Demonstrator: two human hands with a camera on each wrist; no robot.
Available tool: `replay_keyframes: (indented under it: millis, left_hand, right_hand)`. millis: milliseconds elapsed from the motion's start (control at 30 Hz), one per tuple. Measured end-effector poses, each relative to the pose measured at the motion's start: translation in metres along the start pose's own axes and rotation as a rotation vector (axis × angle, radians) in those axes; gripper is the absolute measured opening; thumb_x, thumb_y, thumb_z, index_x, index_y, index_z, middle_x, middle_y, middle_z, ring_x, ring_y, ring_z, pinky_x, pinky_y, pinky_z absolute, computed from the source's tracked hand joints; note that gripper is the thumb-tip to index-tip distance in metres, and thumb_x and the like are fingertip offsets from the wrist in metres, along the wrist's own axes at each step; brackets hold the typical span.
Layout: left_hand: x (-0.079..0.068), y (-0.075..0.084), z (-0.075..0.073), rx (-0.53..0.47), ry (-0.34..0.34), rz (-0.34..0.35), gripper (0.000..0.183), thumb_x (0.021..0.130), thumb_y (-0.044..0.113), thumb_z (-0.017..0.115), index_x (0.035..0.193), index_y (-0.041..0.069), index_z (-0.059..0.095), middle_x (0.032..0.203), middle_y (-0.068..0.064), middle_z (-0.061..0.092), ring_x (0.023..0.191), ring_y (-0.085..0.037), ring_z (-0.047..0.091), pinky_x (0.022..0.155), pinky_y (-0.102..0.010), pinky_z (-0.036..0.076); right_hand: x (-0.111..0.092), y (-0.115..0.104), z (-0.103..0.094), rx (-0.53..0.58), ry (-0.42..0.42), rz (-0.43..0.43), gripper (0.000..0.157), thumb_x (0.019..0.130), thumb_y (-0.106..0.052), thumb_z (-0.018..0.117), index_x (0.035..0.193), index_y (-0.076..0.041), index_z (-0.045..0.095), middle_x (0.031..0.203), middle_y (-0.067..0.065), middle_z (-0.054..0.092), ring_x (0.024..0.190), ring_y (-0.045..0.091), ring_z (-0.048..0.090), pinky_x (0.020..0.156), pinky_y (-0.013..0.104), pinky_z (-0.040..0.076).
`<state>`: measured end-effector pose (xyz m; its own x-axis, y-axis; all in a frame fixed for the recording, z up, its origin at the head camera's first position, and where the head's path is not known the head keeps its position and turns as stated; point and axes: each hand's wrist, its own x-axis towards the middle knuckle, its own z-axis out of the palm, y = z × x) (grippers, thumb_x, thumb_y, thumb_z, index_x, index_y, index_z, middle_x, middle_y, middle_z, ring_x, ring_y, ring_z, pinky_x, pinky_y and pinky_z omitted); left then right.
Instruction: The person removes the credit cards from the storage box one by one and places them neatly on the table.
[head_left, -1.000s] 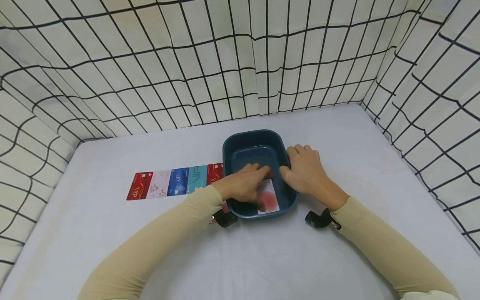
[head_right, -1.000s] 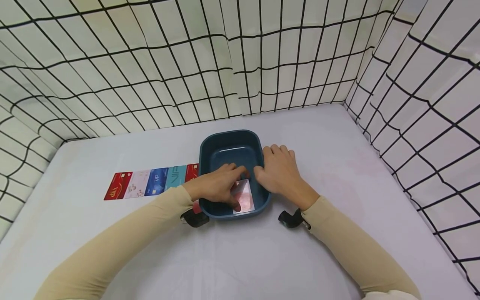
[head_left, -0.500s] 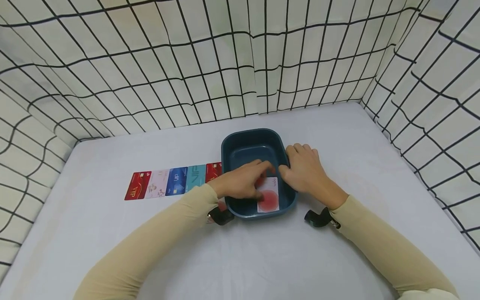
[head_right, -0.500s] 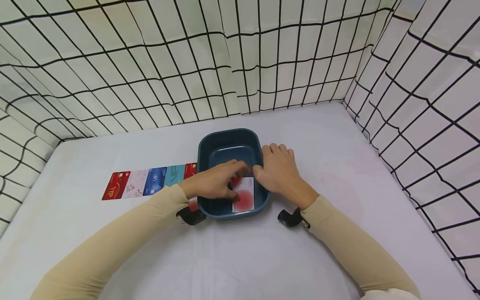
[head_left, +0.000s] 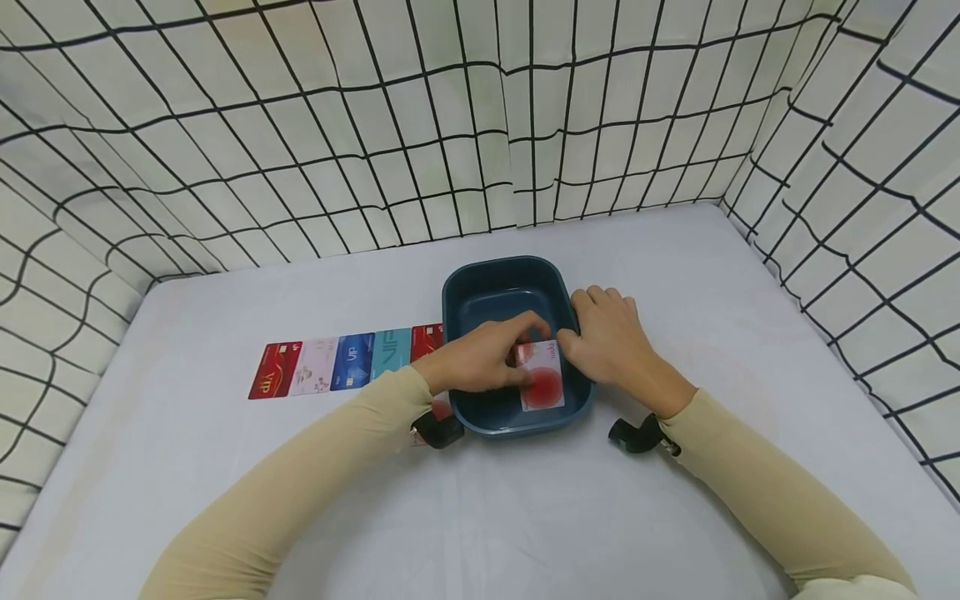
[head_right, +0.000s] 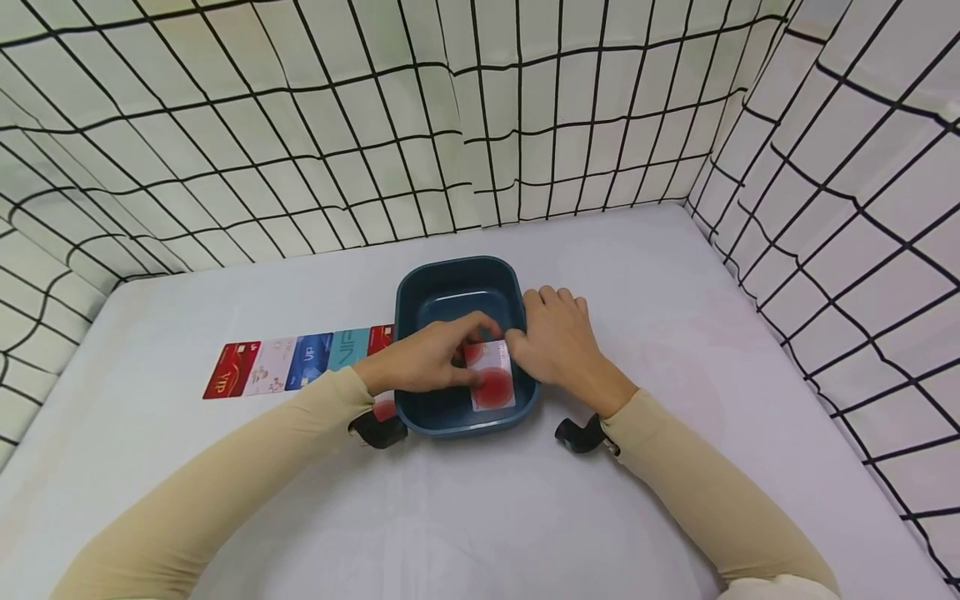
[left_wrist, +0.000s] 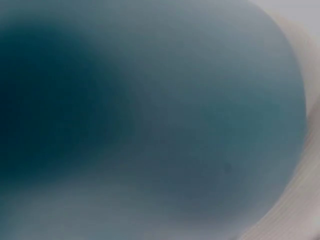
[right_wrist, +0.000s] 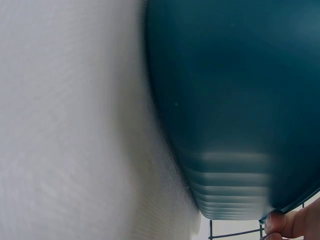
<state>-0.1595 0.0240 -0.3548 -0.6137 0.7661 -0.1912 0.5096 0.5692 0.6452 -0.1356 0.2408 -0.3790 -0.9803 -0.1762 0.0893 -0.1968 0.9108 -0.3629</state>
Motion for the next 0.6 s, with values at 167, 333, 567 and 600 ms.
replay_keyframes:
  millis: [167,333,567,600]
  left_hand:
    - [-0.0006,-0.0012,-0.0004,-0.028,0.031,0.028,0.055,0.093,0.018,0.076,0.139,0.016,0.046,0.115,-0.008,0.07,0.09,-0.016,0.064,0.081,-0.023,0.057]
    - [-0.0013,-0.005,-0.0002,-0.074,0.1,0.051,0.047,0.094,0.016,0.074,0.134,0.015,0.049,0.11,-0.006,0.072,0.088,-0.016,0.066,0.083,-0.025,0.059]
    - [-0.0039,-0.0089,-0.0015,-0.15,0.198,0.059,0.031,0.095,0.015,0.073,0.121,0.012,0.057,0.113,-0.006,0.072,0.1,-0.016,0.068,0.092,-0.029,0.062]
    - [-0.0044,-0.0091,-0.0017,-0.157,0.202,0.057,0.029,0.095,0.016,0.073,0.12,0.012,0.059,0.113,-0.006,0.072,0.1,-0.016,0.068,0.092,-0.029,0.062]
  right_hand:
    - [0.0001,0.0006,-0.0002,0.006,0.008,-0.002,0.03,0.091,-0.028,0.052,0.104,-0.002,0.06,0.092,0.012,0.057,0.087,0.031,0.049,0.076,0.042,0.034]
    - [0.0003,0.0009,-0.0002,0.015,0.015,-0.006,0.027,0.09,-0.028,0.052,0.099,-0.004,0.059,0.089,0.011,0.056,0.084,0.031,0.048,0.073,0.041,0.032]
    - [0.0007,0.0006,0.0002,0.019,0.005,0.002,0.027,0.091,-0.028,0.052,0.101,-0.004,0.058,0.09,0.011,0.055,0.085,0.031,0.047,0.074,0.041,0.031]
    - [0.0007,0.0006,0.0005,0.02,0.003,0.004,0.027,0.091,-0.029,0.052,0.101,-0.004,0.058,0.09,0.011,0.055,0.085,0.031,0.047,0.074,0.04,0.031]
